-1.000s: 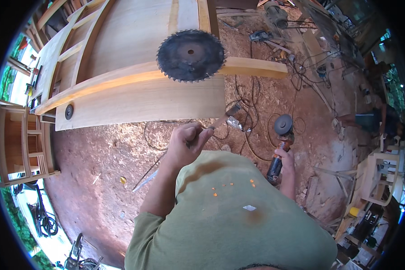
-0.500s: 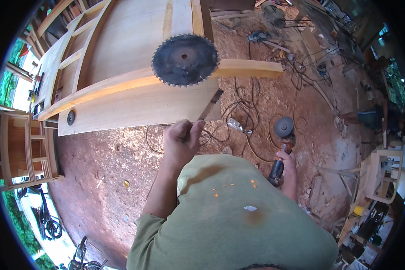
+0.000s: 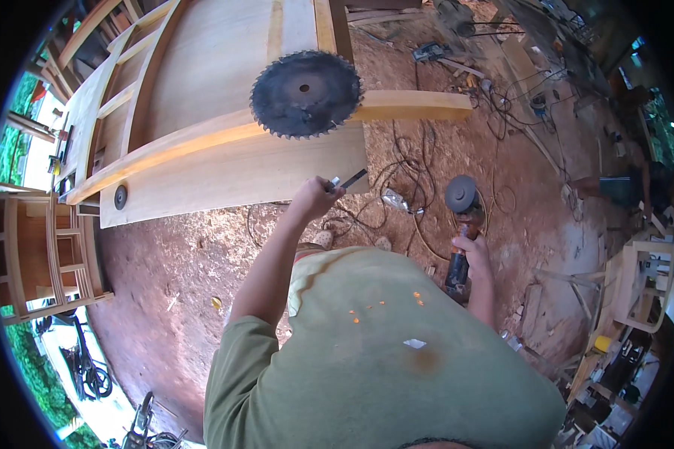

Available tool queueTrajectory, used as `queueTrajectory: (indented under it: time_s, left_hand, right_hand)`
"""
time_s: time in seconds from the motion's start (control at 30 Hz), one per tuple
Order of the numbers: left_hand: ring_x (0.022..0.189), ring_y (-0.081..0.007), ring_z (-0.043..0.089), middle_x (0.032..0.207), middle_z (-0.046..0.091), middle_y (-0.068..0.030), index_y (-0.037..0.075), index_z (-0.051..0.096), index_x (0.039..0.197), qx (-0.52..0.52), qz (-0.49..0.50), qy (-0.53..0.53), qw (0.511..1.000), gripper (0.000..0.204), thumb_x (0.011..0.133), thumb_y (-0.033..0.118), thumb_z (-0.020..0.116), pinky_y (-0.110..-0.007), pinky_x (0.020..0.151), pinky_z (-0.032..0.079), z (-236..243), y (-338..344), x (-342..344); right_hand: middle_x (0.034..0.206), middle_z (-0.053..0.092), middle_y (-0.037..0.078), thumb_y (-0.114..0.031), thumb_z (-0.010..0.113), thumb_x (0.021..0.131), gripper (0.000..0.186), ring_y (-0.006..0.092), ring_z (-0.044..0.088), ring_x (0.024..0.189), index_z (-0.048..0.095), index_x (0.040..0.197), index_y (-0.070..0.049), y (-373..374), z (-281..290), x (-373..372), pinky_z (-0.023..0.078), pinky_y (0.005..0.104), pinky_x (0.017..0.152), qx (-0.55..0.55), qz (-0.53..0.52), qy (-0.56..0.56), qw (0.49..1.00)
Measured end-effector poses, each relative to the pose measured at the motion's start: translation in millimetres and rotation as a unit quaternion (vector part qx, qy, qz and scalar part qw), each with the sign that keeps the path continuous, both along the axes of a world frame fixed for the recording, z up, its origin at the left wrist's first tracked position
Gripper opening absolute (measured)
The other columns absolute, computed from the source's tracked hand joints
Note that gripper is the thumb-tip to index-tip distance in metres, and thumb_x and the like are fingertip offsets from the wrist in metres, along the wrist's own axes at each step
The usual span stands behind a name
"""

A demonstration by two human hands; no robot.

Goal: The person sharpens the edge of a curved metal strip using an angle grinder, holding the strip by hand against a wooden support and moving the grinder along its length to create sparks.

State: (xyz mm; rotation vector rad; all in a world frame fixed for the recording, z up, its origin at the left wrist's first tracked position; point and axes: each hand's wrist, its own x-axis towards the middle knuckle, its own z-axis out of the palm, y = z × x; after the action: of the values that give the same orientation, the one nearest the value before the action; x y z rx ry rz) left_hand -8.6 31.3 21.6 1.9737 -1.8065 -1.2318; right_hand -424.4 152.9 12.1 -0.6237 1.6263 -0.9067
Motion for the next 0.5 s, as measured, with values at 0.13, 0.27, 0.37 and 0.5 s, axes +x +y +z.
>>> queueTrajectory:
  time_s: [0.13,0.27,0.37,0.5]
  left_hand:
    - [0.088,-0.0356,0.071,0.09,0.073,-0.021,0.002,0.074,0.101,0.078,-0.056,-0.052,0.994,0.044,0.085,0.044,0.073,-0.045,0.08,0.054,-15.0,-18.1,2.6]
    - [0.093,-0.0359,0.07,0.098,0.074,-0.0177,0.007,0.074,0.112,0.087,-0.086,-0.076,0.99,0.045,0.081,0.041,0.077,-0.043,0.084,0.054,-0.2,-30.0,2.5]
    - [0.094,-0.0362,0.07,0.099,0.074,-0.0189,0.005,0.074,0.108,0.051,-0.119,-0.088,0.988,0.046,0.08,0.042,0.078,-0.044,0.085,0.054,-3.9,-34.0,2.3]
    - [0.094,-0.0365,0.071,0.099,0.073,-0.0206,0.003,0.075,0.103,0.027,-0.098,-0.096,0.99,0.047,0.078,0.043,0.079,-0.044,0.086,0.055,-21.9,-35.9,-0.5]
  right_hand:
    - [0.078,0.061,0.002,-0.011,0.078,0.069,0.035,0.0135,0.059,0.062,0.059,0.098,-0.005,-8.0,-5.2,16.3,0.048,0.0293,0.059,-0.006,0.064,0.009,0.998]
    - [0.088,0.059,0.001,-0.007,0.078,0.067,0.041,0.0133,0.06,0.07,0.06,0.104,-0.003,-18.5,-3.7,36.8,0.05,0.0306,0.064,-0.022,0.13,0.06,0.99]
    - [0.087,0.065,0.008,-0.015,0.081,0.064,0.049,0.0196,0.065,0.076,0.06,0.106,0.002,-24.8,2.1,52.2,0.053,0.0349,0.068,-0.003,0.165,0.126,0.978]
    - [0.087,0.066,0.01,-0.017,0.082,0.063,0.051,0.0206,0.066,0.079,0.06,0.105,0.003,-34.1,0.2,67.1,0.053,0.0362,0.069,0.004,0.204,0.186,0.961]
